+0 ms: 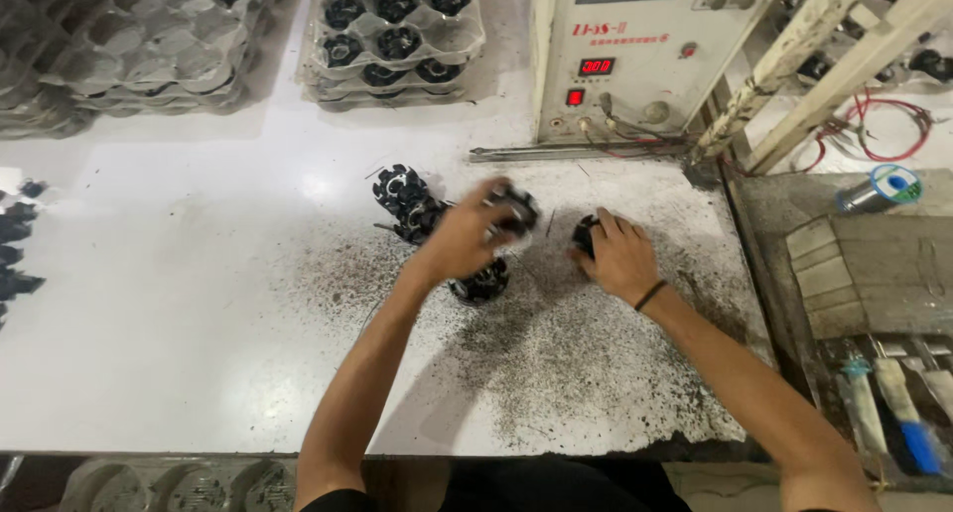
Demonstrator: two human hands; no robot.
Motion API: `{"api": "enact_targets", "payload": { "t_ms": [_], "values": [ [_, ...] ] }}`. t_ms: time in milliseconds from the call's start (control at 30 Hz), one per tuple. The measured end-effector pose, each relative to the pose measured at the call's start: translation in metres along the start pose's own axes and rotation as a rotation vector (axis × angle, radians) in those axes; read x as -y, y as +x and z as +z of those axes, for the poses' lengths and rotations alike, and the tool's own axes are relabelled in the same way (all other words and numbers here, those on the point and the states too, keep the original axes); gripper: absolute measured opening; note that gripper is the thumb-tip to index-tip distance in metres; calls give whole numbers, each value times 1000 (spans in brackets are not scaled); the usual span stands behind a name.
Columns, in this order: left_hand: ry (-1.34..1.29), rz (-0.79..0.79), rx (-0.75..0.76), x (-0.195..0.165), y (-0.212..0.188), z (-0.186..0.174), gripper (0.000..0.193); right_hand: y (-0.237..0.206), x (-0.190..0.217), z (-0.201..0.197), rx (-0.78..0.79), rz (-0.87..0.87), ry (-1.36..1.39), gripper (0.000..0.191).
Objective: The person solders wire leads onto black wheel hub components at a workbench, touching a soldering iron to each hub in turn. They place finished hubs into clear plastic trays and move trays aside, working through rows of hubs one at a time.
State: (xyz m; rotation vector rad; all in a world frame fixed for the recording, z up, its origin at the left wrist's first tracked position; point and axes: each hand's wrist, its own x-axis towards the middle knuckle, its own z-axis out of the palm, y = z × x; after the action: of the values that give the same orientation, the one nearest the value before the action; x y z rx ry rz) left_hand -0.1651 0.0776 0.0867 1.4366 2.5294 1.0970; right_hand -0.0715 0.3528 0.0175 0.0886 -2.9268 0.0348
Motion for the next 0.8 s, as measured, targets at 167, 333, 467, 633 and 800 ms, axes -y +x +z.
{"api": "enact_targets", "payload": {
  "t_ms": [167, 333, 467, 633, 800],
  "values": [
    [-85, 289, 530, -72, -13, 108, 41, -23, -33, -10, 6, -229, 54, 44],
    [-100, 158, 28, -38, 0, 153, 25, -128, -23, -44, 271, -27, 216, 53],
    [32, -57, -256, -10, 34, 174, 45, -152, 7, -42, 65, 82, 185, 60],
    [22, -45, -305, 5, 77, 188, 38, -121, 6, -30, -11, 35, 98, 44],
    [17, -69, -379, 5, 89, 190, 35, -90, -3, -20, 38, 106, 39, 35]
  ]
}}
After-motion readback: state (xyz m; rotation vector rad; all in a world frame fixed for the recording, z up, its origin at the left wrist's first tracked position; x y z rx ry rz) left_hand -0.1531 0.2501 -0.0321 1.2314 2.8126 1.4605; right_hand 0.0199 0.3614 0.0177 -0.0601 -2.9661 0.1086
